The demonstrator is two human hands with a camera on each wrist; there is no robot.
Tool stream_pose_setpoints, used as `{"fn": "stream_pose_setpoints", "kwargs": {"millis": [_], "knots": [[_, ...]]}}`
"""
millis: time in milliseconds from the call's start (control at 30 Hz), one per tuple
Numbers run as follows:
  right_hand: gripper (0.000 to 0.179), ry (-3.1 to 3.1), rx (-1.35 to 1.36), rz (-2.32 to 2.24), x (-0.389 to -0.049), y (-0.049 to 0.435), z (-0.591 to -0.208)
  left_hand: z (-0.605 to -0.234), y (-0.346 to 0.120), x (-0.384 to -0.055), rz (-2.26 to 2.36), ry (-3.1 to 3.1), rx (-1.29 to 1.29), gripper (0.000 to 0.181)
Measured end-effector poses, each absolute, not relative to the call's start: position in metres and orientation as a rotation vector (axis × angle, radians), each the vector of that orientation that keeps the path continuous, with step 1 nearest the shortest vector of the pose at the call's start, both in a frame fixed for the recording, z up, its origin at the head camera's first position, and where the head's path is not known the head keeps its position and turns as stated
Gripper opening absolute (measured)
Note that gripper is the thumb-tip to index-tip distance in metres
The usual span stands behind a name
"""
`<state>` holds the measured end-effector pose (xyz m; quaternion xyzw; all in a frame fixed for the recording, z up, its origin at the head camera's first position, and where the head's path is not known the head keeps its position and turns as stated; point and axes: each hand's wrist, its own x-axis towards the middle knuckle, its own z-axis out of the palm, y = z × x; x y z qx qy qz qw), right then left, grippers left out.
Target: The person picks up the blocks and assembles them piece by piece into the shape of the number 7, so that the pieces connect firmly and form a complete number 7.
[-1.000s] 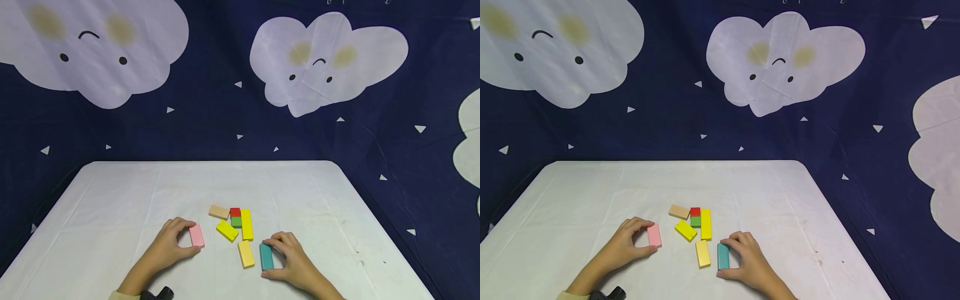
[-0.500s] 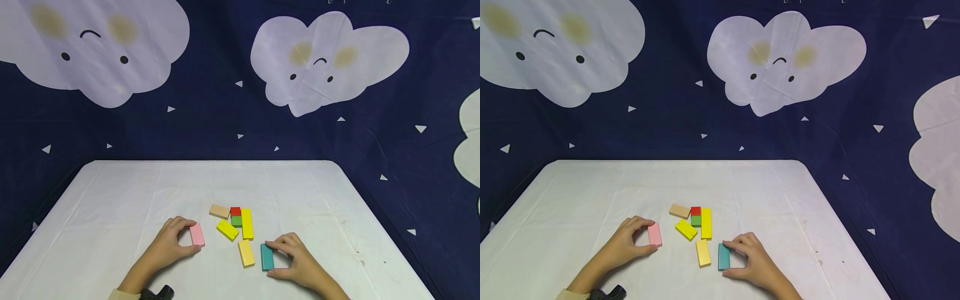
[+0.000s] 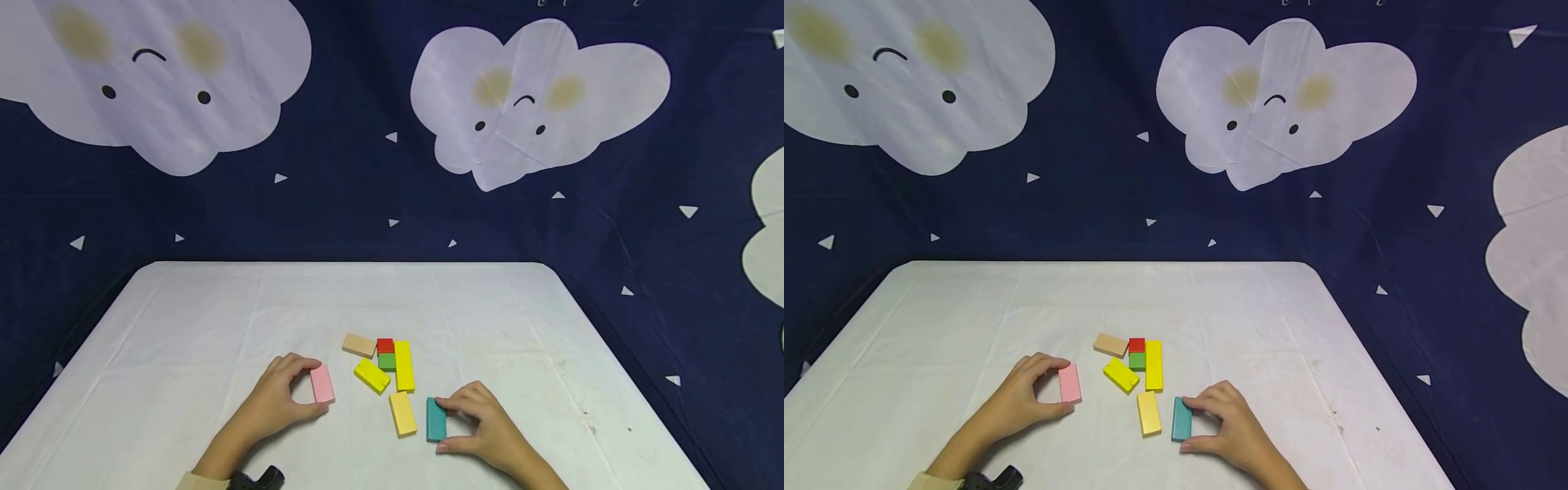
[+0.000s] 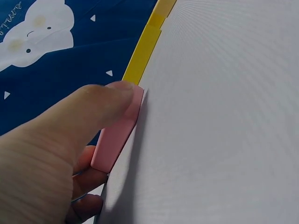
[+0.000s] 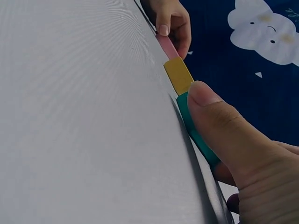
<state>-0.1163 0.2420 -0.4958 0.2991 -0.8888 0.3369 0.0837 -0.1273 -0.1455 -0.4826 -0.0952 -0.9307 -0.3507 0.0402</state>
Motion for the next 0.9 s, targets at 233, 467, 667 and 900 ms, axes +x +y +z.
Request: {"fn": "stream_pose_setpoints", "kwargs": {"millis": [233,467,667,900], "knots": [[0.061,-2.599,0.911,0.977,-0.1161,0.2397,-0.4964,-0.4832,-0.1467,-0.1277,-1.093,-2.855,-0.298,0.07],[0.061,-2.59,0.916,0.974,-0.1151,0.2386,-0.4949,-0.4818,-0.147,-0.1276,-1.102,-2.869,-0.285,0.067],[0.061,-2.581,0.929,0.972,-0.1148,0.2386,-0.494,-0.4816,-0.147,-0.1278,-1.093,-2.861,-0.287,0.066],[0.06,-2.588,0.927,0.976,-0.1151,0.2389,-0.4943,-0.4809,-0.1469,-0.1285,-1.087,-2.848,-0.291,0.065]]}}
